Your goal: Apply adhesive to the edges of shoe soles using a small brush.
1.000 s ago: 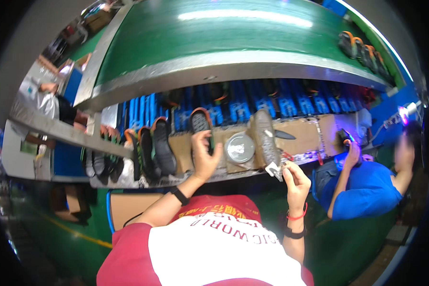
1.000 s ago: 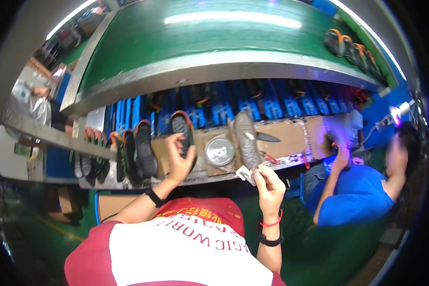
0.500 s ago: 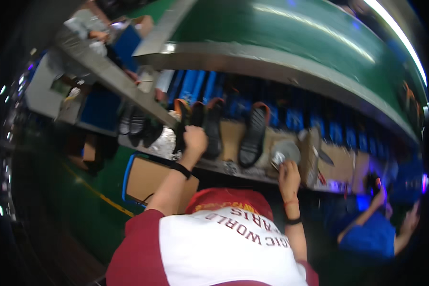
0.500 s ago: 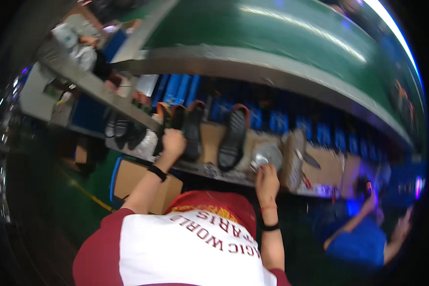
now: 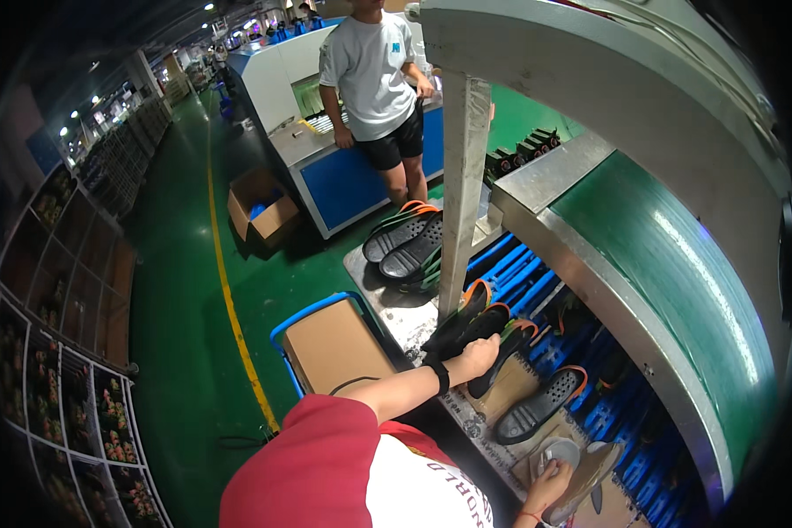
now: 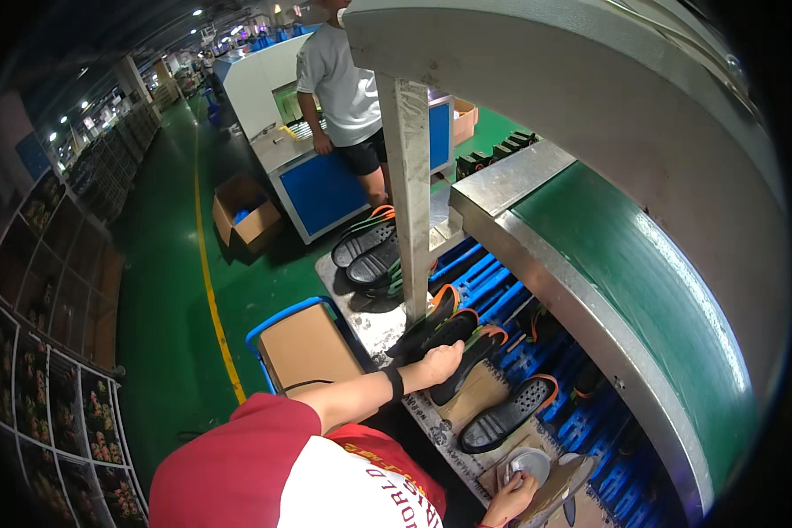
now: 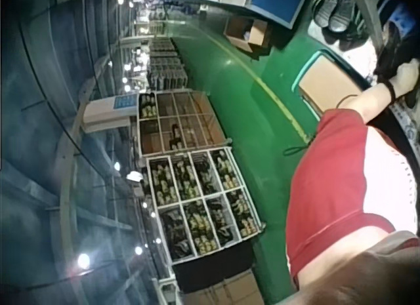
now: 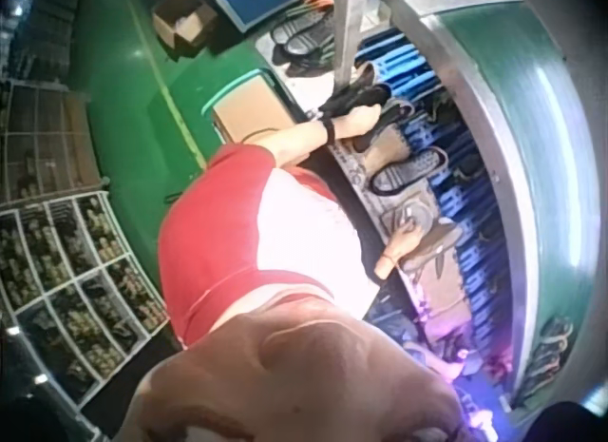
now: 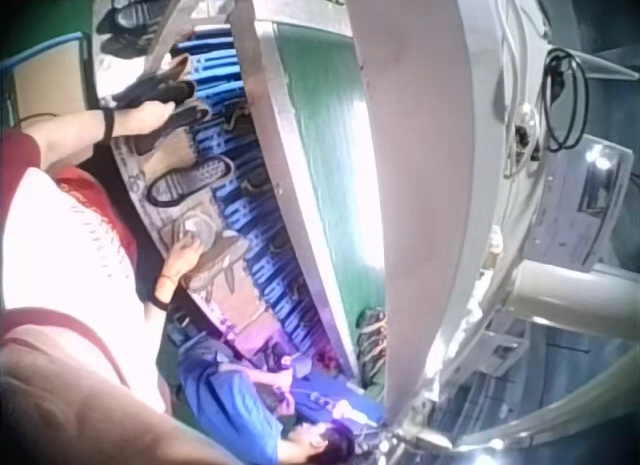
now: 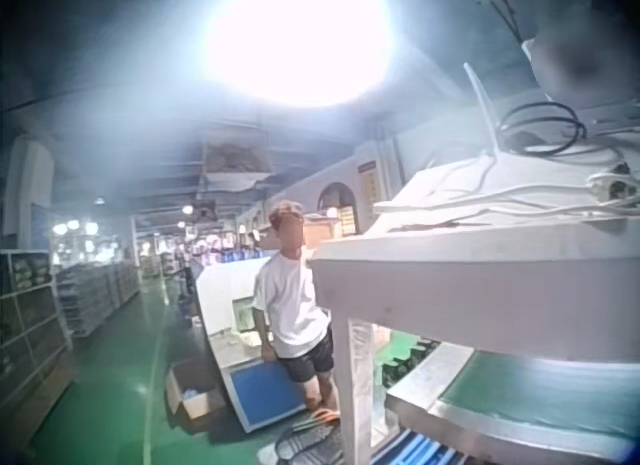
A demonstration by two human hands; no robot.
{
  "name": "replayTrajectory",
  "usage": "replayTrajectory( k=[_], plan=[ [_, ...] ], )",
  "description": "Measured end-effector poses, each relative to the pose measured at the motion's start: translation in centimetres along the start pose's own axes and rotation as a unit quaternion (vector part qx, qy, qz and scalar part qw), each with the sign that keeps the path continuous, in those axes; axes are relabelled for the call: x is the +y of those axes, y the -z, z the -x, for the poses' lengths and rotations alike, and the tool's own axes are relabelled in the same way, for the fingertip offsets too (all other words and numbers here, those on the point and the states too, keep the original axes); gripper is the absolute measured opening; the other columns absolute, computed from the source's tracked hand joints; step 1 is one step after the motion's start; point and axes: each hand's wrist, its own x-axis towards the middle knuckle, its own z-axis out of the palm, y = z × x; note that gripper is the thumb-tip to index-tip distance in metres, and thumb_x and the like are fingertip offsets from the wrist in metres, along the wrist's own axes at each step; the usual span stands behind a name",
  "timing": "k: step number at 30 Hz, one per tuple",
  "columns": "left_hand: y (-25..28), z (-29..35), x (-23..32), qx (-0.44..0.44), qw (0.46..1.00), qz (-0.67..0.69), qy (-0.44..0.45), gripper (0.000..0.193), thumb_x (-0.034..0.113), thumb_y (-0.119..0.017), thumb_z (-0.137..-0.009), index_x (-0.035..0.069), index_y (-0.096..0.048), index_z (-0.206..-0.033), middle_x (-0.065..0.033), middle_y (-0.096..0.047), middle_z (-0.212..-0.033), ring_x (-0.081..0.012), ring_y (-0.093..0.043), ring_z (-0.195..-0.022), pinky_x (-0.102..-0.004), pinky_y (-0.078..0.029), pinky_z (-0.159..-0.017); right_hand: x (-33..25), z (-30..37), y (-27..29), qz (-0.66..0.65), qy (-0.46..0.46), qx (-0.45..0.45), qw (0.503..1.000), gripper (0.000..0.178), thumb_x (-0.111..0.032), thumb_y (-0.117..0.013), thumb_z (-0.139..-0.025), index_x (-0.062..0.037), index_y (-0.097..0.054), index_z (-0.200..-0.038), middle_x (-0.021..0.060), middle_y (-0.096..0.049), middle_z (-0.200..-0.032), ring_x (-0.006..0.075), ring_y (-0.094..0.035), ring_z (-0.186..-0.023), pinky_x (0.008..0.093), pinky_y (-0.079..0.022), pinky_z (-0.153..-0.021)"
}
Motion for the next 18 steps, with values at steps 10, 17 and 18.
replayTrajectory(
  k=[10,17,18],
  plan=[
    [7.7,6.8,-0.7,-0.324,0.523,0.772,0.159,0.058,0.001,-0.056,-0.078,0.003,-0.043,-0.135,-0.0116,-0.059,-0.122,-0.0243,-0.06,-0.111,-0.0412,-0.044,-0.102,0.5,0.0,0.3,0.022,-0.06,0.009,0.998,0.014,-0.009,-0.057,-0.088,0.0045,-0.057,-0.092,0.0215,-0.055,-0.095,0.0406,-0.057,-0.086,0.0462,-0.044,-0.076],
    [10.0,8.5,1.9,-0.282,0.288,0.905,0.136,0.065,0.04,-0.051,-0.09,0.0,-0.037,-0.14,-0.0213,-0.053,-0.131,-0.0362,-0.055,-0.119,-0.0461,-0.042,-0.104,0.8,1.2,1.3,0.063,-0.056,0.001,0.996,0.01,-0.008,-0.057,-0.088,0.0015,-0.057,-0.092,0.0206,-0.054,-0.1,0.041,-0.057,-0.089,0.0457,-0.046,-0.076],
    [11.1,8.0,2.8,-0.266,0.286,0.915,0.1,0.072,0.053,-0.046,-0.092,0.002,-0.036,-0.142,-0.0208,-0.052,-0.133,-0.0349,-0.052,-0.122,-0.0464,-0.042,-0.104,0.4,0.9,1.2,0.065,-0.067,0.0,0.996,0.01,-0.007,-0.058,-0.086,0.002,-0.057,-0.091,0.0209,-0.054,-0.099,0.0404,-0.056,-0.091,0.0456,-0.045,-0.077]
  ],
)
